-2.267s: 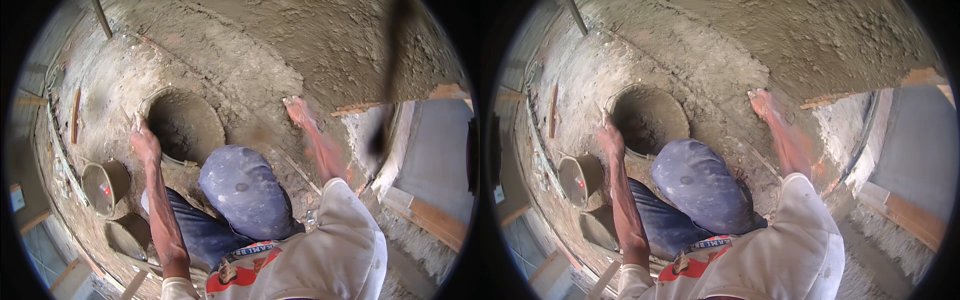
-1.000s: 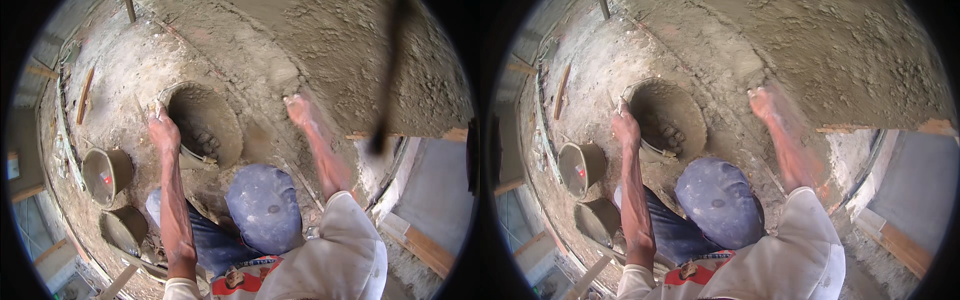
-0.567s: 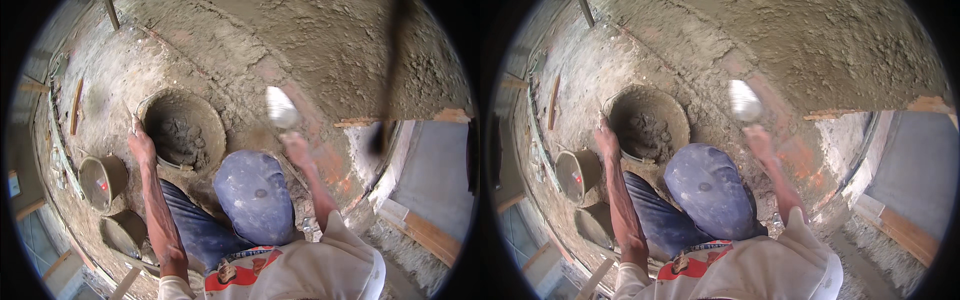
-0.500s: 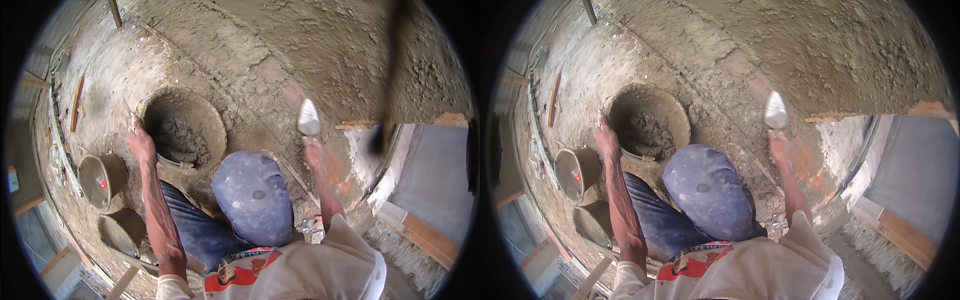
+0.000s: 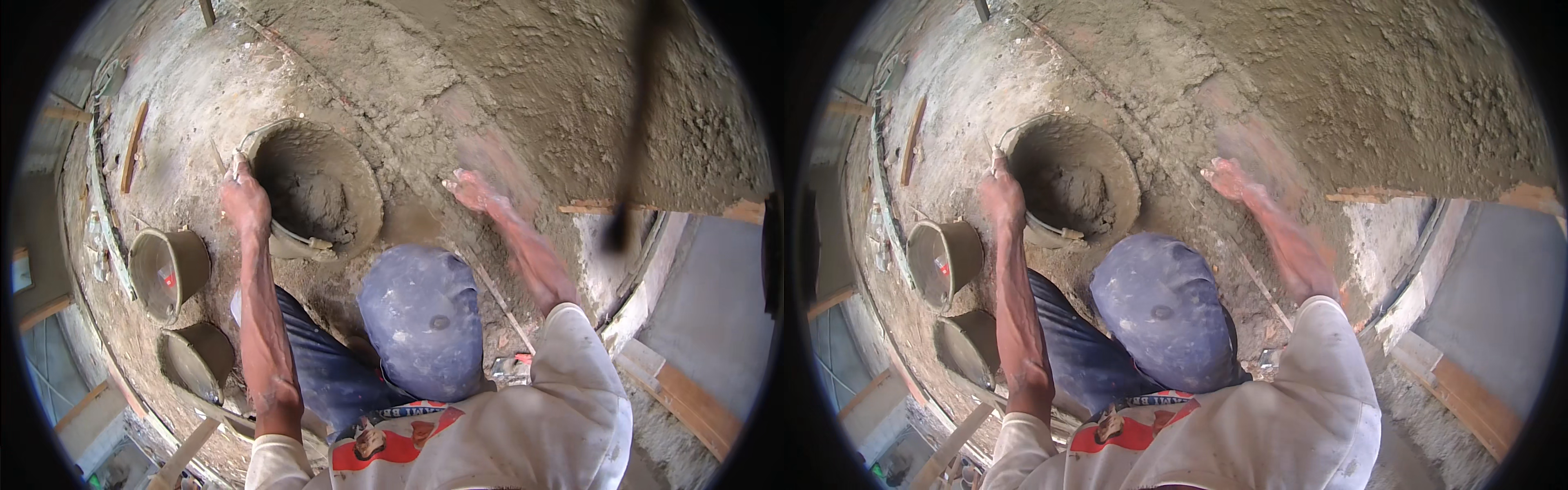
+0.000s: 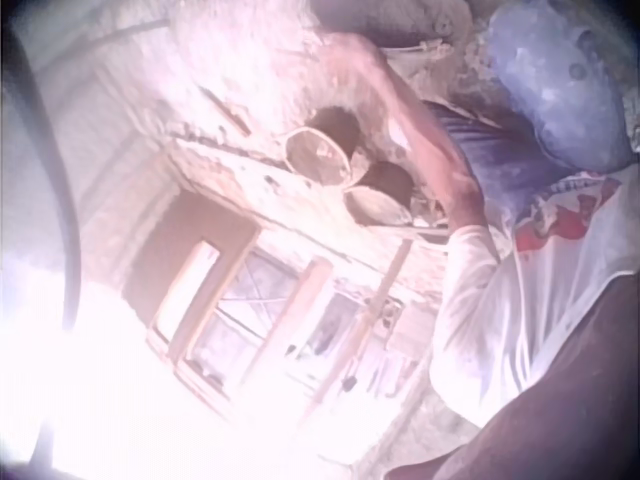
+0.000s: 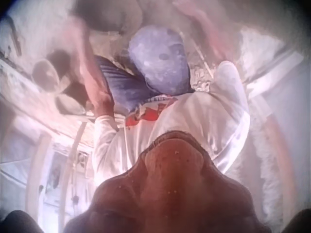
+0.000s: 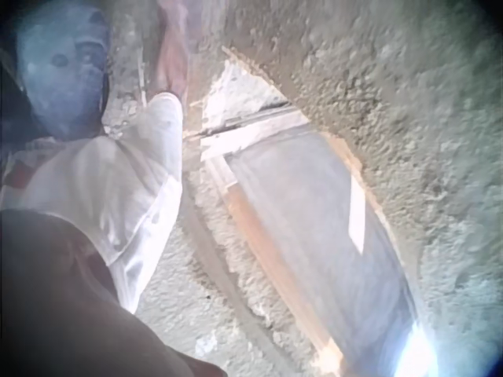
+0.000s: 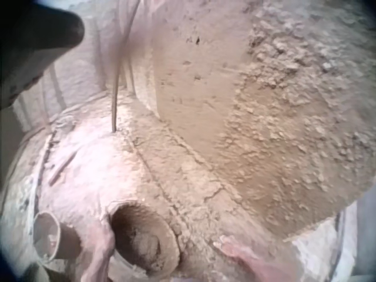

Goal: The person mixes wet plaster in a bucket and applies it to a wall using a trowel.

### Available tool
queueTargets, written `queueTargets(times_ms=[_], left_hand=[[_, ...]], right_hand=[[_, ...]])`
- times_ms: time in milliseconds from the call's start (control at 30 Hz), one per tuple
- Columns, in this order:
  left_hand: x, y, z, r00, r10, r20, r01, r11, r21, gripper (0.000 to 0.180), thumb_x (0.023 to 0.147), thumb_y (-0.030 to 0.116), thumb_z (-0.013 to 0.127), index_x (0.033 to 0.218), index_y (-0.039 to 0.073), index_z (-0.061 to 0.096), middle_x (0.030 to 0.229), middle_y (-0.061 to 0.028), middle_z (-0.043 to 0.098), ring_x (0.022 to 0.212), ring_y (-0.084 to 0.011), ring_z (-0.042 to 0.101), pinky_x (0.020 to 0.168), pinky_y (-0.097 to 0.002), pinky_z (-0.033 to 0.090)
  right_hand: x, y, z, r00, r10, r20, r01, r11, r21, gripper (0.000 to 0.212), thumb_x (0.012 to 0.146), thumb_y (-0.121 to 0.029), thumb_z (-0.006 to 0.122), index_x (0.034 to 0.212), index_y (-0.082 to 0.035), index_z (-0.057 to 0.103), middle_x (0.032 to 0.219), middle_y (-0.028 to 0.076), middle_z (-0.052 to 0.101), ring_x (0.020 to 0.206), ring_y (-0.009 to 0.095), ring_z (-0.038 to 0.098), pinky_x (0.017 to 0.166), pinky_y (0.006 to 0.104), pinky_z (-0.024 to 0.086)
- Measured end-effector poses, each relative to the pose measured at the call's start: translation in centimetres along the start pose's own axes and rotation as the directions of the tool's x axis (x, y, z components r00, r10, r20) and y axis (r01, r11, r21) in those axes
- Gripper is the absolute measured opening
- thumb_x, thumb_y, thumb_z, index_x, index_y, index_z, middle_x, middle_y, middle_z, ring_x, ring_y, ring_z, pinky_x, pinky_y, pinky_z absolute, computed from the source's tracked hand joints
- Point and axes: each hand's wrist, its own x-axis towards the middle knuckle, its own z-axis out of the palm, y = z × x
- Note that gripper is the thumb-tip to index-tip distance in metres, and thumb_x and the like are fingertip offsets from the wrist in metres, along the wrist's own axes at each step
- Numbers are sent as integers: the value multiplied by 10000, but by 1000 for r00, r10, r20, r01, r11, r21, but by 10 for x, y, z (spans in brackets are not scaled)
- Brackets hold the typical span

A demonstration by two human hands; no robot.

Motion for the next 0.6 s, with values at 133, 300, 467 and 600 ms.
queueTargets(times_ms=[133, 300, 467, 600], left_hand=[[-3, 11, 10, 1000, 25, 1, -25, 1000, 5, 679, 1075, 535, 410, 1197, -80, 668, 1080, -335, 697, 1064, -502, 652, 936, -545, 478], [6, -9, 14, 997, 80, -12, -81, 992, -93, 700, 1068, 560, 417, 1169, -86, 670, 1044, -332, 702, 1017, -500, 658, 894, -537, 482], [0, 7, 9, 1000, 29, -3, -29, 999, 18, 710, 1061, 559, 439, 1121, -109, 675, 998, -353, 687, 990, -522, 646, 867, -553, 476], [8, -14, 6, 994, 113, 8, -113, 994, -4, 709, 1066, 528, 457, 1065, -152, 657, 885, -343, 673, 851, -491, 632, 793, -547, 463]], right_hand=[[-28, -25, -32, 997, 18, 77, -29, 990, 140, 723, 1017, -526, 530, 1452, 50, 488, 1405, 239, 572, 1149, 351, 654, 979, 449, 532], [-60, -65, -19, 998, -65, -16, 65, 998, -23, 440, 1068, -340, 481, 1332, 6, 545, 1055, 244, 706, 930, 334, 735, 797, 499, 600], [-96, -144, 19, 895, -445, 5, 430, 862, -267, 374, 1076, -335, 450, 1149, -1, 603, 894, 117, 686, 703, 285, 689, 628, 472, 574], [-98, -85, 49, 964, -202, -172, 197, 979, -42, 468, 1029, -437, 495, 1178, -1, 580, 920, 208, 698, 852, 357, 714, 798, 522, 566]])
